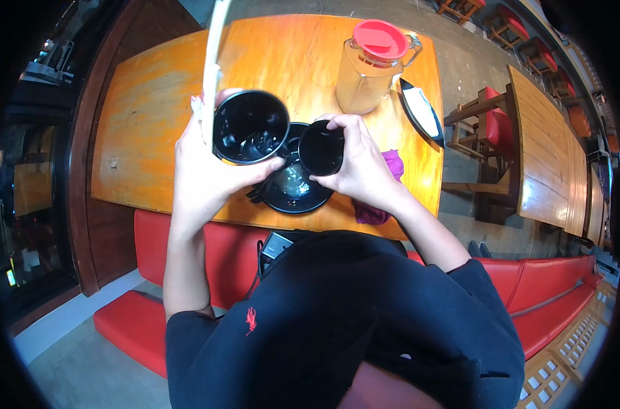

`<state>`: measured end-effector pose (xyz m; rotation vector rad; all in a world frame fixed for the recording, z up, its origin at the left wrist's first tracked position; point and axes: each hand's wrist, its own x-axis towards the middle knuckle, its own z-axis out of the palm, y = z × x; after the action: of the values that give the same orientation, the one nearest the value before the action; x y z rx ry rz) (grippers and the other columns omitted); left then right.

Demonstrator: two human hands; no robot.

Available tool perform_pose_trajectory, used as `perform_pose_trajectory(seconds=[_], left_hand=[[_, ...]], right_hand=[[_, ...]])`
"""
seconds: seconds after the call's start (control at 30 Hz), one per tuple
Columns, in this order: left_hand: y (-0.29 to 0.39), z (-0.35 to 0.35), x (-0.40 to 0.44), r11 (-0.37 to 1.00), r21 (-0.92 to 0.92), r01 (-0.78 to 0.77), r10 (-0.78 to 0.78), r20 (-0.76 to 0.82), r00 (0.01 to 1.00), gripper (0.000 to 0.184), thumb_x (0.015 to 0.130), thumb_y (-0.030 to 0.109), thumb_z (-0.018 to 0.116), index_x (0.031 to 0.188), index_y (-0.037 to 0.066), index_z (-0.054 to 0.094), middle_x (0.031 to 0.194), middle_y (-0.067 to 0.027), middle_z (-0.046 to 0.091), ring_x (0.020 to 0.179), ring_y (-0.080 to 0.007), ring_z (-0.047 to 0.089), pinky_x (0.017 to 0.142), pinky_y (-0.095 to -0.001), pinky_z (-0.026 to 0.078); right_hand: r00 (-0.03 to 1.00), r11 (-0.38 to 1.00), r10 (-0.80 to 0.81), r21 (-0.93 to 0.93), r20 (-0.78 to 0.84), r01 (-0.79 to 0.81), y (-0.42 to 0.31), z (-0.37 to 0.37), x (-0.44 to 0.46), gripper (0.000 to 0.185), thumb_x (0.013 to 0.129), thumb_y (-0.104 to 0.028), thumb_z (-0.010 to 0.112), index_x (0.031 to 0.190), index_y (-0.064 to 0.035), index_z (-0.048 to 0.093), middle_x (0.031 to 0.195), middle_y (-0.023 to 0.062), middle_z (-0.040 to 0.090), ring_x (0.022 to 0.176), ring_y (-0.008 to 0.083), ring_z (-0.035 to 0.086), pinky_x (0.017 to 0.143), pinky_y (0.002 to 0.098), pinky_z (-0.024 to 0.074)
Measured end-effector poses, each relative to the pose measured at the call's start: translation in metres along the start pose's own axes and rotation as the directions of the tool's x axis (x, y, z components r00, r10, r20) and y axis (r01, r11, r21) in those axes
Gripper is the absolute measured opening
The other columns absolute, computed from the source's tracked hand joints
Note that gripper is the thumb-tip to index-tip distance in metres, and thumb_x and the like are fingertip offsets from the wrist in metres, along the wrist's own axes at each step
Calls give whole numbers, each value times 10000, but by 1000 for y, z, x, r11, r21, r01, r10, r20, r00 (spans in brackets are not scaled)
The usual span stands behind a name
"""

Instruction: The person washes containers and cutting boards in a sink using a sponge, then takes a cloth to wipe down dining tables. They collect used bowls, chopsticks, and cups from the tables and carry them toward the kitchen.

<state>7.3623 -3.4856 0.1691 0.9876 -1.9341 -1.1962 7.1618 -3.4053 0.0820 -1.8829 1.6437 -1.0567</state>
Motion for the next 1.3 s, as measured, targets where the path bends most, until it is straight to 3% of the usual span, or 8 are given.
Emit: perform_pose_trajectory(seconds=[0.2,0.3,0.5,0.6,0.73,0.87,1.1,1.3], left_hand=[[16,37,13,959,-103,-264,261,-42,964,722,573,120,832,1181,-29,472,1098,-100,549,1036,-185,547,935,-311,428],[4,64,16,967,-128,-222,216,-58,975,723,574,139,840,1184,4,476,1102,-101,555,1046,-197,549,936,-325,431],[-21,87,12,945,234,-228,217,72,974,806,588,301,845,1233,-1,468,1109,-140,589,1078,-241,567,976,-354,406],[-15,78,15,873,383,-304,284,110,953,776,625,322,821,1241,-1,476,1143,-130,591,1073,-209,562,952,-334,413],[-33,56,8,995,-6,95,-96,-114,989,341,865,288,622,989,-28,590,798,-85,610,688,-131,545,619,-274,439],[-66,33,-9,968,-85,235,-243,-102,965,353,935,285,535,690,31,534,563,27,464,495,-34,381,453,-214,305],[-80,61,-14,920,-376,114,-241,-312,919,298,928,255,557,685,99,482,581,60,415,497,-16,348,436,-198,259],[-113,99,-23,992,-68,108,-122,-254,959,314,899,310,596,736,51,526,596,25,475,537,-55,432,484,-229,346]], right_hand=[[979,991,46,135,-199,-19,4,4,2,880,562,-141,839,1234,-72,275,1130,218,479,1101,374,495,925,416,425],[954,992,20,124,-299,18,0,-2,-2,928,588,-120,827,1272,-86,200,1190,207,463,1153,328,485,965,407,400],[942,977,45,211,-332,27,17,-1,-17,924,605,-121,817,1275,-73,182,1183,189,467,1133,300,508,957,391,408],[914,926,213,370,-346,-76,37,13,-19,915,586,-141,850,1251,-70,226,1185,171,476,1105,259,518,936,364,422],[861,872,285,487,-421,-51,49,18,-15,738,617,-91,844,1186,-27,378,1126,121,537,1029,199,559,888,324,465],[845,926,244,373,-475,-58,58,11,-19,730,618,-107,844,1181,-21,388,1109,120,549,1013,213,572,883,338,465],[854,957,264,231,-448,-174,76,34,-28,871,596,-146,848,1245,-58,274,1145,160,513,1060,262,551,894,367,448],[857,962,232,238,-461,-133,84,42,-27,930,580,-157,867,1266,-55,248,1168,163,493,1078,267,537,906,377,441]])
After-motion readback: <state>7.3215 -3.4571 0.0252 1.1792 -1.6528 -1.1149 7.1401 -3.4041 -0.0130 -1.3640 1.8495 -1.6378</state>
